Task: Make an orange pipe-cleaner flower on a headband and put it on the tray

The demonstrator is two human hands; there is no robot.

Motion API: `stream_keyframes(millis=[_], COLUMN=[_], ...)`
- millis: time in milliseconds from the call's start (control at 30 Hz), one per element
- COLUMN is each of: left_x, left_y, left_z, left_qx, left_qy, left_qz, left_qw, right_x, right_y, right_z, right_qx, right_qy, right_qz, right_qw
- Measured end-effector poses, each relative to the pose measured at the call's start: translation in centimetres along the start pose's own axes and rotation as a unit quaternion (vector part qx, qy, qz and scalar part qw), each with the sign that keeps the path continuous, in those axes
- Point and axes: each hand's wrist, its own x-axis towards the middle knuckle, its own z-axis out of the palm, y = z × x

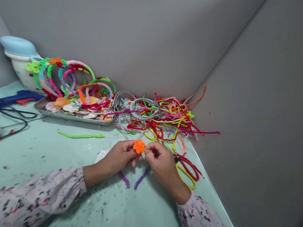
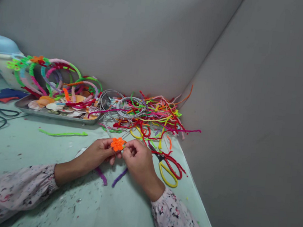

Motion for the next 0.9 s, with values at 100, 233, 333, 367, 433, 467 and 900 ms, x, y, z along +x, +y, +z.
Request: stream_keyframes(millis=[100, 233, 333, 367, 433, 467, 900], left_x=[0.1, 0.1, 0.1, 0.1, 0.0, 0.0, -0.2], left_y=[-0.1, -0.3, -0.3, -0.3, -0.3, -0.2, -0.3], left_z=[0.0, 0.0, -0.1, -0.1, 0.0, 0.0, 0.2], left_qx=[-0.001, -0.007, -0.009, -0.009, -0.008, -0.008, 0.04], left_qy=[-0.001, -0.004, -0.003, -0.003, -0.002, -0.003, -0.005], left_qz=[0.004, 0.009, 0.008, 0.005, -0.005, -0.009, 0.027], left_qw=[1.0, 1.0, 1.0, 1.0, 1.0, 1.0, 0.999], right_x=[-0.1, -0.2, -0.1, 0.0, 0.2, 0.3, -0.2], right_y=[-0.3, -0.3, 0.0, 0.1, 0.2, 0.2, -0.1], right_z=[0.1, 0.3, 0.2, 0.1, -0.3, -0.4, -0.4], right_qx=[-0.053, -0.097, -0.112, -0.115, -0.109, -0.101, -0.137], right_qy=[0.03, 0.055, 0.074, 0.084, 0.098, 0.097, 0.077], right_qz=[-0.04, -0.086, -0.098, -0.096, -0.084, -0.077, -0.171], right_qw=[0.997, 0.99, 0.986, 0.985, 0.986, 0.987, 0.973])
